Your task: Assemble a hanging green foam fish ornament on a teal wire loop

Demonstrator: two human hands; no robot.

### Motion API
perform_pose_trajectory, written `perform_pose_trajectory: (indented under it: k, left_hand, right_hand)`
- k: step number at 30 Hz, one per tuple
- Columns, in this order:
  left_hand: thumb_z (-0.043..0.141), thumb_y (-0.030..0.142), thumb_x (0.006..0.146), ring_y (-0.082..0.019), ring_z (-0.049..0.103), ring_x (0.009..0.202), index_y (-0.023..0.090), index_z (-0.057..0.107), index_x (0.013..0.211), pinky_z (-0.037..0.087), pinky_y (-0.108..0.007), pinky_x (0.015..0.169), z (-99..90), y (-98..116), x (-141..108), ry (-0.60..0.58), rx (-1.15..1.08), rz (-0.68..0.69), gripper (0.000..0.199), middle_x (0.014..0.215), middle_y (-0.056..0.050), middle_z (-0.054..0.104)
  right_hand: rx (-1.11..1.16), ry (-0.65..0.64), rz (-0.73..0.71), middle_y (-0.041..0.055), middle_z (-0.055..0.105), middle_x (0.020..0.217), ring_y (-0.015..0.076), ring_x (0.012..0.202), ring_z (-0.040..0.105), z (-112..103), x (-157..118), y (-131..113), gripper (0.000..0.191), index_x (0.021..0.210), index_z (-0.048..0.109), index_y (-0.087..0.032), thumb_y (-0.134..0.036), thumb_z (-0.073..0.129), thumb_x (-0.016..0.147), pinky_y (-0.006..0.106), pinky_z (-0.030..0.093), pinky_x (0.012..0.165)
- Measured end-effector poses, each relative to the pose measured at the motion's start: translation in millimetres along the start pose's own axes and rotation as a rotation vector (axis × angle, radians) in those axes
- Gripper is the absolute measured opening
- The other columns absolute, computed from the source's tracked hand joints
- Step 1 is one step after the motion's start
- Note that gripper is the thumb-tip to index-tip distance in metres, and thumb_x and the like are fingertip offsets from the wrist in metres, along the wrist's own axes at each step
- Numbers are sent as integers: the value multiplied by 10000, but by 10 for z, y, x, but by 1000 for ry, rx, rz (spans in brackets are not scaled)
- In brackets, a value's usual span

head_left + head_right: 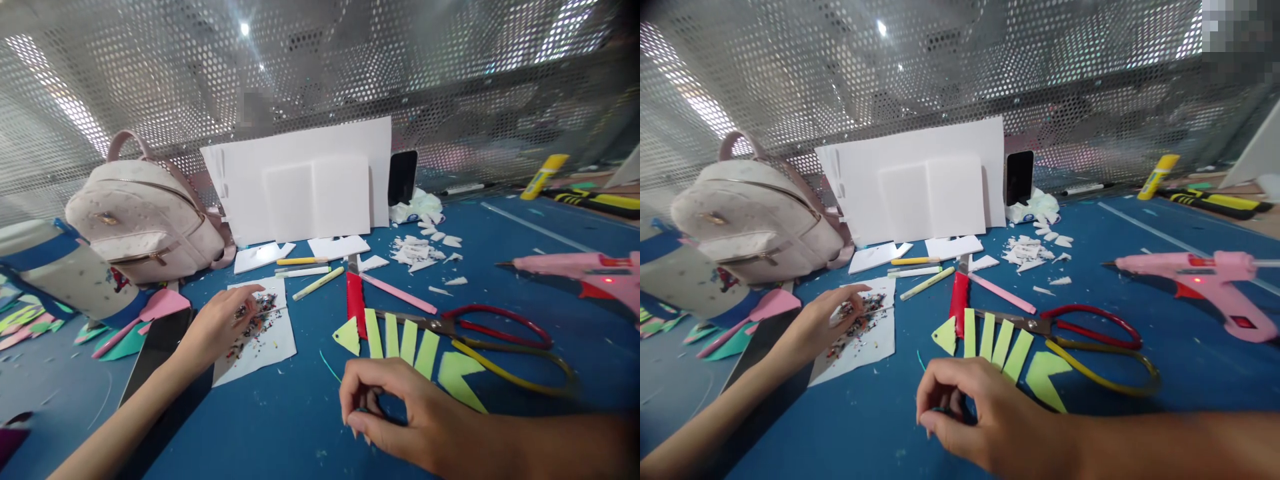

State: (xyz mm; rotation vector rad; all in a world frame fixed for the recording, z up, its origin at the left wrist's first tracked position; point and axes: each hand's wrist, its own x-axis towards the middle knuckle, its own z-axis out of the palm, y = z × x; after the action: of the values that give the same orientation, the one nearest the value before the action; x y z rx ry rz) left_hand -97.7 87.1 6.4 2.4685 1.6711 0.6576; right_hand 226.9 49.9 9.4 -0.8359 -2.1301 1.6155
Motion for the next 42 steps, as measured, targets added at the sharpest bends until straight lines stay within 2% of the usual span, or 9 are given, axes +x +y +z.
perform_pose_trajectory:
  k: [7, 16, 19, 22, 23, 26, 29, 32, 42]
  left_hand:
    - [539, 196, 905, -160, 636, 829, 222, 549, 1205, 511, -320, 829, -40, 34, -1, 79, -194, -88, 301, 884, -5, 631]
    - [591, 213, 885, -153, 616, 817, 194, 597, 1143, 518, -298, 800, -53, 17, 13, 140, -406, -181, 259, 859, -4, 606]
    - [599, 213, 892, -157, 630, 838, 191, 611, 1125, 531, -306, 826, -52, 154, -8, 165, -468, -184, 235, 872, -15, 625]
    - [616, 235, 896, -166, 664, 858, 194, 618, 1106, 564, -310, 819, 33, 450, -79, 181, -564, -182, 214, 908, -36, 657]
    - [634, 229, 884, -171, 675, 849, 191, 634, 1080, 575, -304, 793, 81, 573, -113, 172, -667, -189, 200, 893, -41, 668]
    - [659, 188, 865, -156, 683, 793, 199, 665, 1021, 583, -269, 739, 252, 926, -227, 112, -877, -235, 157, 862, -43, 696]
    - [674, 133, 837, -135, 679, 769, 207, 672, 1043, 566, -223, 710, 384, 1150, -321, 18, -1024, -231, 219, 844, -38, 716]
    - [670, 108, 840, -124, 668, 752, 210, 661, 1073, 551, -205, 702, 428, 1221, -370, -10, -1079, -217, 254, 834, -33, 716]
    - [674, 76, 843, -97, 623, 712, 277, 612, 1161, 531, -175, 673, 430, 1180, -382, 10, -1140, -215, 381, 791, 17, 642]
  right_hand:
    - [-10, 10, 3, 9, 632, 813, 141, 716, 552, 0, 26, 7, 65, 894, 613, -189, -251, 595, 906, 264, 441, 662]
    - [-13, 19, -5, 4, 631, 813, 140, 717, 552, 4, 9, 4, 75, 891, 608, -191, -259, 588, 916, 263, 440, 663]
    - [8, 29, -5, 3, 629, 804, 141, 716, 557, 6, 10, -5, 54, 881, 603, -189, -232, 585, 908, 259, 440, 662]
    - [49, 63, -31, -5, 623, 795, 134, 706, 557, 6, 9, -8, 28, 875, 585, -193, -192, 575, 901, 247, 443, 652]
    - [62, 82, -42, -8, 621, 793, 132, 702, 558, 5, 10, -7, 32, 875, 579, -195, -180, 568, 902, 242, 445, 648]
    - [74, 146, -59, -18, 591, 772, 122, 679, 549, 0, 12, 0, 54, 859, 560, -197, -172, 564, 906, 235, 446, 635]
    - [91, 176, -66, -26, 555, 760, 113, 659, 530, -4, 17, 16, 66, 857, 552, -199, -198, 569, 921, 228, 436, 614]
    - [123, 185, -71, -28, 543, 770, 106, 661, 515, -3, 25, 46, 62, 882, 552, -201, -216, 559, 941, 220, 429, 608]
    - [119, 219, -44, -47, 480, 740, 102, 627, 450, 15, 29, 120, 129, 861, 498, -215, -256, 549, 973, 212, 363, 548]
